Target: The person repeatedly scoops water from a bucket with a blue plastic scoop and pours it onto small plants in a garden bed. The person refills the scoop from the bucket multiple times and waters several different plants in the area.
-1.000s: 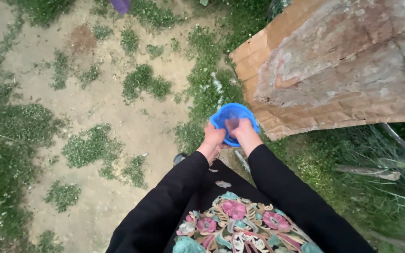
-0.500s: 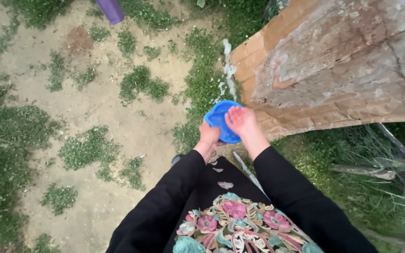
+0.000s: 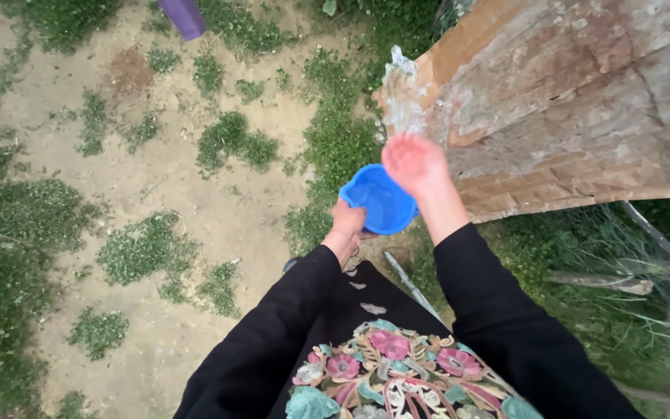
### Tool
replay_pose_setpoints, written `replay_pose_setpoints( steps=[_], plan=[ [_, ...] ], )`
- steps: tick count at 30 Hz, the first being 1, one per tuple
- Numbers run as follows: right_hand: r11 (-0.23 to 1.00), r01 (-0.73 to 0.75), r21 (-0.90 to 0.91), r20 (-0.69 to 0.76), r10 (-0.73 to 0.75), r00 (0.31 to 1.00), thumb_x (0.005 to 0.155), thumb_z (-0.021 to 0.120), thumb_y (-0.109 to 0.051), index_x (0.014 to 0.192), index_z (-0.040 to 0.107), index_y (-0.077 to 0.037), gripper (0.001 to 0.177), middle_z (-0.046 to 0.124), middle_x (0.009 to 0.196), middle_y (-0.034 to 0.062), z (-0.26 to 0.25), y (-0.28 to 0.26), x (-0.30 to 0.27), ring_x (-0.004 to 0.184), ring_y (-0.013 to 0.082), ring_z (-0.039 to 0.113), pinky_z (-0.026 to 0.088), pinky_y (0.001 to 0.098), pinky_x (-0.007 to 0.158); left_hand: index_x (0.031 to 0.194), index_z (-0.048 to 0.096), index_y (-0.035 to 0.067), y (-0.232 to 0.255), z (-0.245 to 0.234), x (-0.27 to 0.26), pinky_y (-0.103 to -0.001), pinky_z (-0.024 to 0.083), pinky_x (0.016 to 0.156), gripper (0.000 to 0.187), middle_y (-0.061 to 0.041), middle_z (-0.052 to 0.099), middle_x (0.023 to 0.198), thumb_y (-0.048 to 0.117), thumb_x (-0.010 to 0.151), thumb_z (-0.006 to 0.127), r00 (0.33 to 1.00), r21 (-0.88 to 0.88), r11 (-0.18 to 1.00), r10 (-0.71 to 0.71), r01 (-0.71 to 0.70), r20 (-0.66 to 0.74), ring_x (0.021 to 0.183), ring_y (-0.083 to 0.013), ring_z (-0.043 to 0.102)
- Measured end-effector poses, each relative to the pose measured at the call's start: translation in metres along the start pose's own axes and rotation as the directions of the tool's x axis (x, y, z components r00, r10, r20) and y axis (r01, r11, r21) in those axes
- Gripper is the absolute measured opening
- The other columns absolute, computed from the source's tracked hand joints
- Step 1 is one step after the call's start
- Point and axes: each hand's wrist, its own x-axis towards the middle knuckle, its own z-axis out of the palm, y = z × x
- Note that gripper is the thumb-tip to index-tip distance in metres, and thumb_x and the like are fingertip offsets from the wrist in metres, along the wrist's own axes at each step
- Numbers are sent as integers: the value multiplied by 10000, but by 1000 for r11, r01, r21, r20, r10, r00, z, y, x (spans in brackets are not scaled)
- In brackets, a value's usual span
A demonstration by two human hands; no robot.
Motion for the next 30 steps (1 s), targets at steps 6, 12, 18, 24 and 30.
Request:
replay_pose_setpoints(
  steps=[6,12,18,24,30],
  plan=[
    [974,-217,-61,-492,160,856,992,415,-242,860,654,-91,312,606,880,85,-127,42,52,850,263,624,485,492,812,1412,503,14,10,-2,-16,-803,546,604,622,-265,512,1434,-120,808,567,1000,39,999,-8,8,15,1033,-655,599],
    [953,-22,301,-126,63,990,938,531,-35,901,754,78,254,754,962,233,-188,49,145,912,408,730,557,554,977,1418,505,71,16,-2,-16,-792,576,644,677,-256,458,1490,-158,782,540,999,-41,998,-38,38,19,1124,-661,551],
    [998,-55,27,220,48,974,944,705,-76,1089,761,-20,165,746,1211,149,105,28,-68,1230,281,677,438,520,1229,1478,414,52,33,-3,-24,-814,541,698,687,-299,393,1527,-153,827,497,1000,-37,999,-17,18,25,1168,-703,494],
    [966,-260,-5,-316,245,916,886,632,-133,1071,740,-41,233,726,1174,123,-106,51,88,1130,314,671,518,571,1072,1386,505,105,1,-7,18,-800,574,588,683,-223,504,1443,-151,757,574,1000,-8,1000,-2,2,-23,1105,-633,579],
    [982,-187,-37,-464,149,873,995,522,-109,1043,613,14,160,689,994,150,-148,49,125,984,380,681,531,654,982,1431,483,60,10,-7,-7,-773,582,651,701,-242,488,1475,-126,785,682,997,-6,998,-63,63,39,1124,-633,580]
  ],
)
